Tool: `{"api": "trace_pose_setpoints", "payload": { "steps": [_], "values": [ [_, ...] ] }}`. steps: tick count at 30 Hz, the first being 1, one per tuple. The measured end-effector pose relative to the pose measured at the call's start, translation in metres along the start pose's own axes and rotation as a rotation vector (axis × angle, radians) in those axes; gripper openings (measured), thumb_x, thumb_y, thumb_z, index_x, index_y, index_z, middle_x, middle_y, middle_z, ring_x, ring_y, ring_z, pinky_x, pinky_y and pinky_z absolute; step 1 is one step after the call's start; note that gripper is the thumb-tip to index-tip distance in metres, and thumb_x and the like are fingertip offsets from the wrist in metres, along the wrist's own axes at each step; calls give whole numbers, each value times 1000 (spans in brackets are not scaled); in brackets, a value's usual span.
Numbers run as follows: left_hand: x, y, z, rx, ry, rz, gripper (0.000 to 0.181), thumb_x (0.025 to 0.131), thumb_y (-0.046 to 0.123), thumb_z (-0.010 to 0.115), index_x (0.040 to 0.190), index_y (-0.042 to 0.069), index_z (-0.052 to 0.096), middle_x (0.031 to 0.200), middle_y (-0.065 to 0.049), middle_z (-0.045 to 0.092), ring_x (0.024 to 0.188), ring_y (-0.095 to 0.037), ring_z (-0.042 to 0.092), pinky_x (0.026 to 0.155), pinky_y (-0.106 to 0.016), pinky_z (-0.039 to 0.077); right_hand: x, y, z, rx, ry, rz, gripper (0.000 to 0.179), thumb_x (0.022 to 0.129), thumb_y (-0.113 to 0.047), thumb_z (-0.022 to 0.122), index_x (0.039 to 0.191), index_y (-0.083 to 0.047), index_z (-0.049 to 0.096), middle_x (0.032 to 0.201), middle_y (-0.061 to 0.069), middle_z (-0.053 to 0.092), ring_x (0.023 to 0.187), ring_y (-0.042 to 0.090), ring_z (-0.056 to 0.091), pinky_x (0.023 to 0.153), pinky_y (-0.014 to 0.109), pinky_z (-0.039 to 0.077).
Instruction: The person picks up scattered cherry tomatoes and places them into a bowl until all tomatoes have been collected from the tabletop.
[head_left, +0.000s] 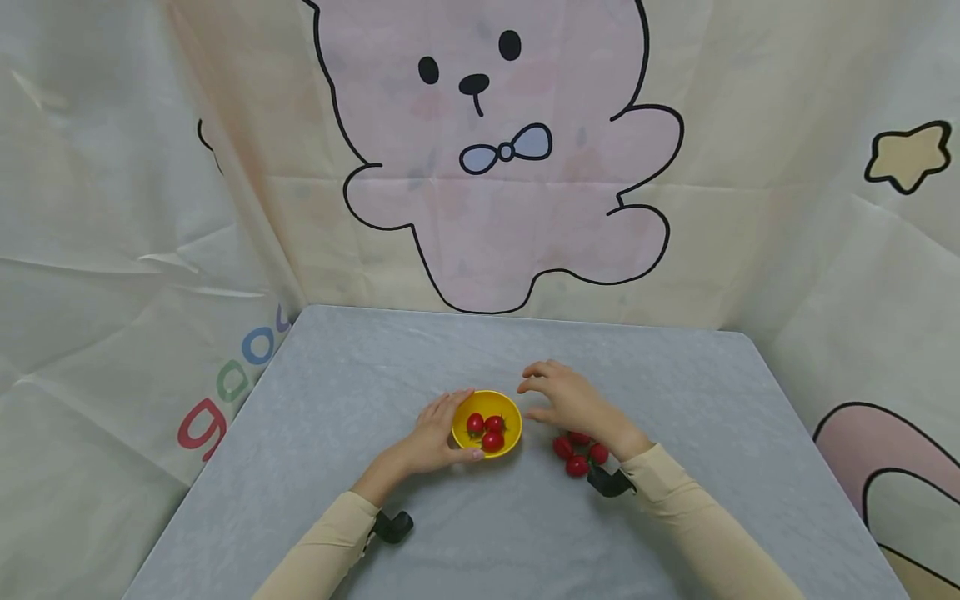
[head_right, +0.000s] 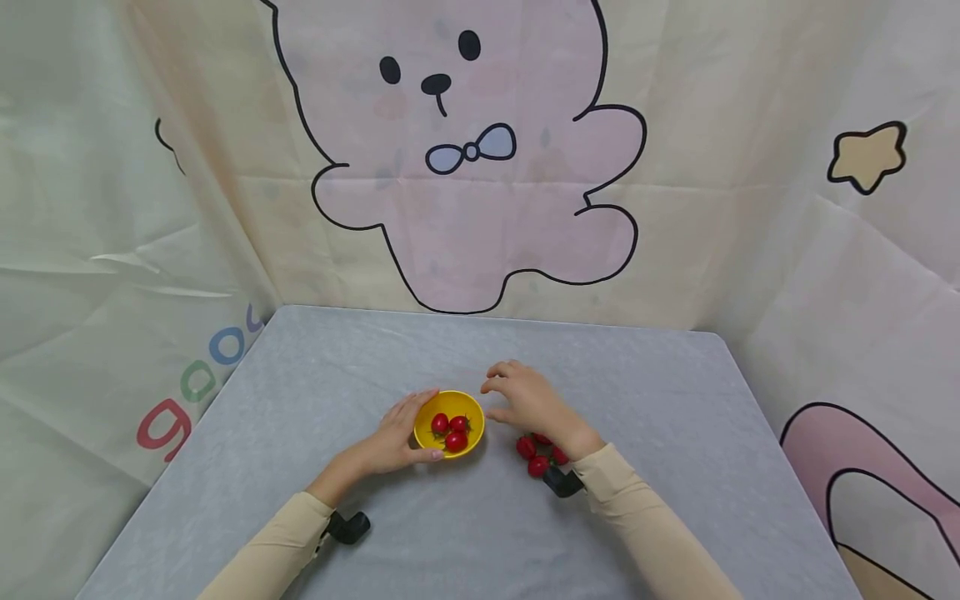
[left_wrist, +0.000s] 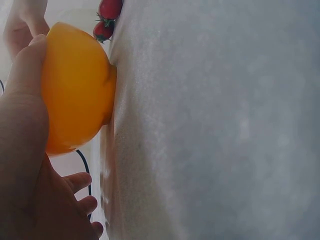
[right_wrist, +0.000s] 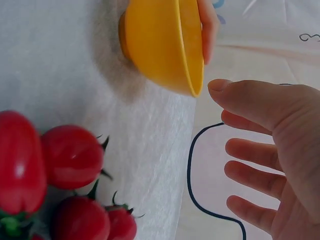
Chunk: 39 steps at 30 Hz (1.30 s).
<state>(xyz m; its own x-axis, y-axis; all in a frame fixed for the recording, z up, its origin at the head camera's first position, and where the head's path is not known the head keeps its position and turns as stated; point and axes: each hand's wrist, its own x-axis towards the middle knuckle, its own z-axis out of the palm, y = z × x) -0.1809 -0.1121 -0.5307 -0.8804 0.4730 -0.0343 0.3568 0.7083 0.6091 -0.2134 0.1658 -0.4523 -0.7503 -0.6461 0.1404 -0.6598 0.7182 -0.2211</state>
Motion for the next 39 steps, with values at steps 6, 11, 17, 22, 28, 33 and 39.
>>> {"api": "trace_pose_setpoints", "payload": {
  "steps": [6, 11, 17, 22, 28, 33, 39],
  "values": [
    [0, 0, -1, 6, 4, 14, 104, 80, 61, 73, 158, 22, 16, 164, -6, 25, 151, -41, 19, 124, -60, 12, -12, 7, 2, -1, 13, 0, 35, 83, -31, 80, 113, -15, 73, 125, 9, 65, 112, 26, 59, 97, 46, 53],
    [-1, 0, -1, 9, -2, 11, 104, 80, 61, 73, 159, 23, 15, 165, -5, 24, 152, -40, 18, 124, -59, 12, -21, 8, 1, 21, 17, 3, 33, 83, -29, 80, 112, -14, 73, 124, 10, 65, 112, 27, 58, 95, 46, 53],
    [-1, 0, 0, -1, -2, 5, 104, 80, 61, 72, 158, 24, 16, 165, -5, 24, 152, -41, 18, 124, -60, 11, -30, 12, 5, 11, -15, 26, 33, 84, -32, 79, 113, -16, 73, 125, 7, 64, 110, 25, 58, 96, 45, 52],
    [0, 0, 0, -8, 1, 3, 104, 80, 61, 73, 158, 24, 16, 165, -5, 24, 152, -41, 17, 123, -61, 11, -36, 14, 10, 10, -21, 40, 33, 85, -32, 78, 113, -16, 73, 126, 8, 64, 113, 26, 58, 97, 46, 52],
    [0, 0, 0, 0, -1, -2, 104, 80, 62, 72, 158, 24, 16, 165, -5, 24, 152, -41, 17, 123, -61, 12, -42, 16, 15, 32, -26, 47, 33, 84, -33, 78, 112, -17, 73, 126, 8, 64, 114, 27, 58, 99, 47, 51],
    [0, 2, -1, -4, -7, -7, 104, 80, 61, 73, 158, 24, 16, 165, -5, 24, 152, -41, 17, 124, -61, 11, -47, 16, 18, 41, -35, 55, 32, 84, -33, 78, 112, -17, 73, 125, 7, 64, 112, 26, 58, 97, 46, 51],
    [0, 2, -1, -3, -6, -8, 103, 80, 61, 72, 158, 24, 16, 165, -5, 24, 152, -41, 17, 124, -61, 11, -52, 16, 20, 40, -29, 46, 33, 83, -32, 79, 111, -16, 73, 124, 7, 64, 109, 25, 59, 93, 46, 52]
  ]
}}
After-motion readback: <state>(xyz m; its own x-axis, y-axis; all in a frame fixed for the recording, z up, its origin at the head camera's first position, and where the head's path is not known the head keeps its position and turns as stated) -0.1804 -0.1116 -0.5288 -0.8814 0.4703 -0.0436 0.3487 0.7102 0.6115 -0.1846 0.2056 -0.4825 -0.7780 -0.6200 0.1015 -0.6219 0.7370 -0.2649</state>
